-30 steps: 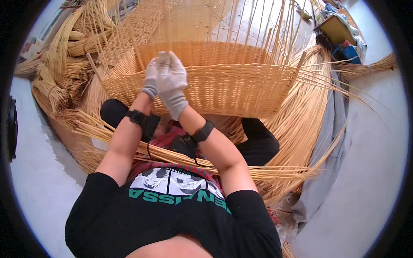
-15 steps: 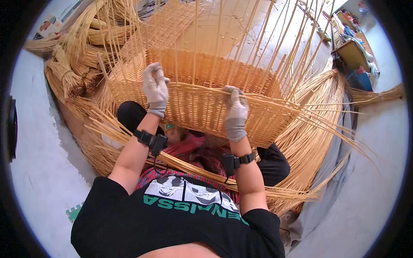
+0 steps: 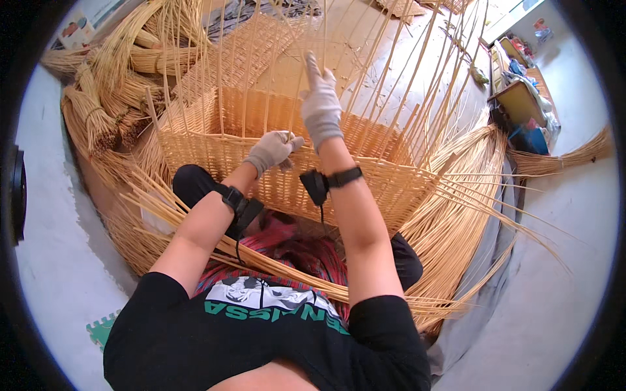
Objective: The person is weaving a large wicker basket while sitting on a workshop floor.
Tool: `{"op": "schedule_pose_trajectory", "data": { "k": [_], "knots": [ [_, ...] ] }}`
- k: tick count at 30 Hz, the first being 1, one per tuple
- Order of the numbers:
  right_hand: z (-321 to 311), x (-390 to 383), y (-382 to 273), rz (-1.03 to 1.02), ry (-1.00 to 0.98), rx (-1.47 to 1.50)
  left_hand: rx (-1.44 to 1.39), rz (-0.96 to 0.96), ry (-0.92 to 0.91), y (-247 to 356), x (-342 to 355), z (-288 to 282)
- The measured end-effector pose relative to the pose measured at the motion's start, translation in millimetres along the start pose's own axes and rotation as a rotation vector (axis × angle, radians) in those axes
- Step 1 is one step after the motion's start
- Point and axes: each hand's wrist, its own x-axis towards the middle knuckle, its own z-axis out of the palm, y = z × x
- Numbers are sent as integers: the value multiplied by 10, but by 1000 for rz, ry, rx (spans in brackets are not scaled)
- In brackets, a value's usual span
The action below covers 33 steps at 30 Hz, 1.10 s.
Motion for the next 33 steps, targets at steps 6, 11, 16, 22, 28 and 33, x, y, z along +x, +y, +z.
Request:
{"op": "schedule_pose_trajectory", "data": {
  "k": [6,11,16,22,28,33],
  "knots": [
    [-467,-148,437,383,-131,736,-67,81,58,-25,-39,47],
    [-134,330,525,-85,13,184,79,75,208,64,-209,119],
    [55,551,381,114,165,167,39,0,207,107,-197,140],
    [-890,-837,336,299,570,1295,-151,-35,6,-38,10,21],
    [-898,-2069,1045,688,590,1330,-106,501,544,209,-227,315],
    [-1133,-1949,1059,795,481,949,18,290,-114,576,49,749]
  ]
}}
